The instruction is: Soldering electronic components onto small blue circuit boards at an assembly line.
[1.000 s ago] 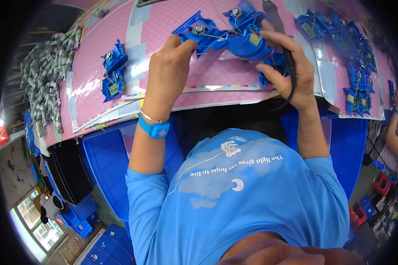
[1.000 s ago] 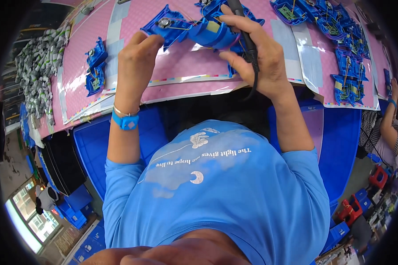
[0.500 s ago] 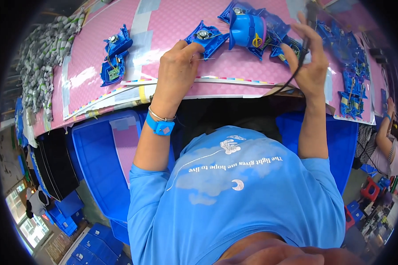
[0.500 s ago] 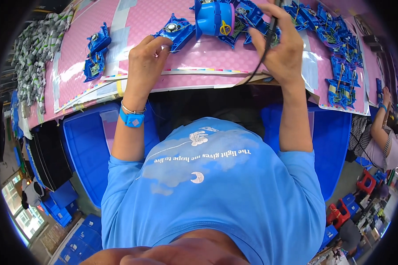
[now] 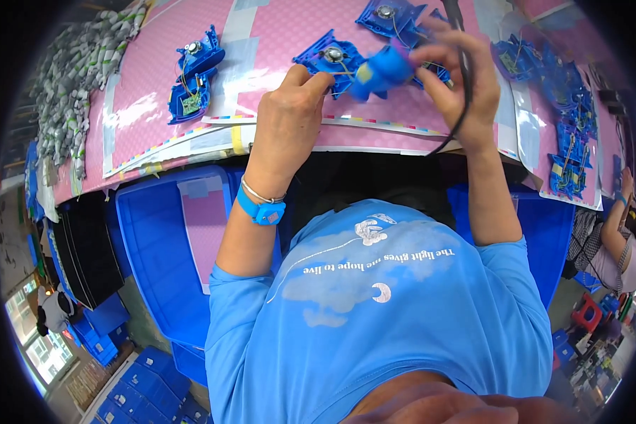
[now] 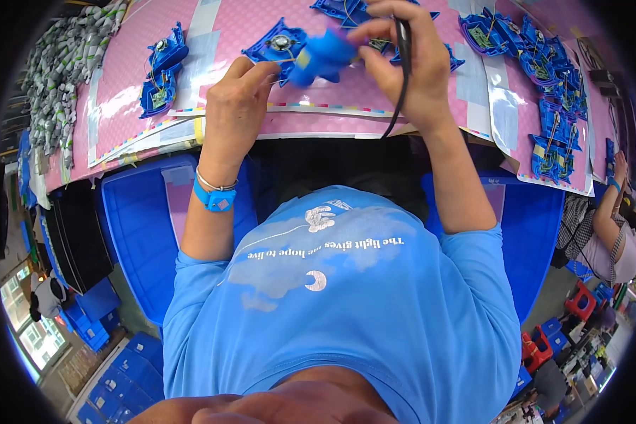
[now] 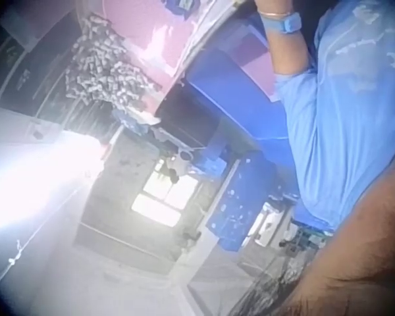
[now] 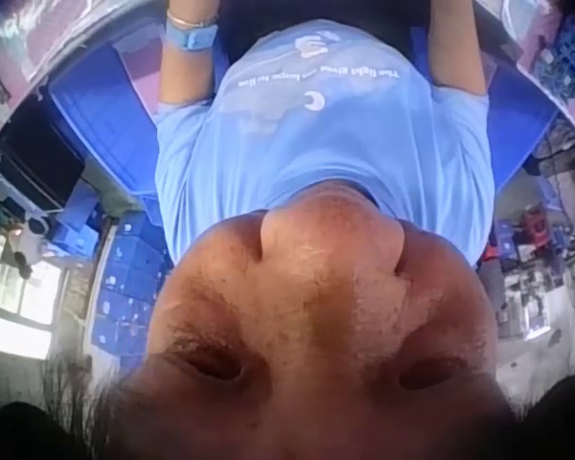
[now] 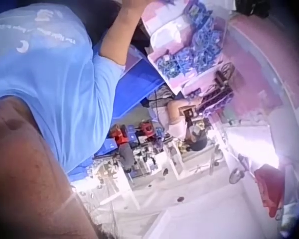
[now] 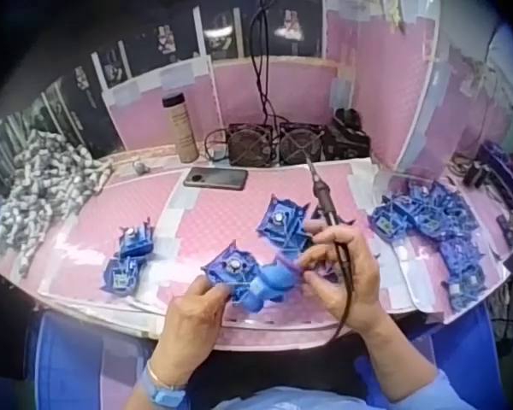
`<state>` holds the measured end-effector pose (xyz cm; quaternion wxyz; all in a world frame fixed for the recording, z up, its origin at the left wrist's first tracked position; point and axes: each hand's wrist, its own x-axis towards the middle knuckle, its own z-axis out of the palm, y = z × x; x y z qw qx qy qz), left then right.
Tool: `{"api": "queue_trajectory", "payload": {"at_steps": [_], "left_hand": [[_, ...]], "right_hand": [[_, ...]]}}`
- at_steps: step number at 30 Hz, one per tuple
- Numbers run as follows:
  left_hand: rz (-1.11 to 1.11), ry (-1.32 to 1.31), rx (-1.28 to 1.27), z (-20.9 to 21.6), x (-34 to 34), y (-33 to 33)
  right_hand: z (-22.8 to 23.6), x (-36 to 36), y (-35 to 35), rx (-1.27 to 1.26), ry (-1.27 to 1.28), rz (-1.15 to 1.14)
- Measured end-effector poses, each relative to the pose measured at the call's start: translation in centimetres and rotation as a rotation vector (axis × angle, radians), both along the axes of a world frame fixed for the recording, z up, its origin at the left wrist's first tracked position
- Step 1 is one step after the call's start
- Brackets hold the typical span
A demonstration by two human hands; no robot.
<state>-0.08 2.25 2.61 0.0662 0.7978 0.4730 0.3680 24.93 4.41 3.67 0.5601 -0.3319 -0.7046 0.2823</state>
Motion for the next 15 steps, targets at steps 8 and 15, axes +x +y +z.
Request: {"api": "queue_trajectory", "payload": {"at_steps": [8,15], "left_hand": [[0.043,-0.112,-0.098,-1.2,-2.0,-1.2],[0.126,-0.573,-0.512,-0.4,-2.4,-3.4]], "right_hand": [[-3.3,0.2,-5.4,0.149,-0.278,0.052],[-2.9,-0.8,-6.5,0.114,-0.247,-0.032]]}}
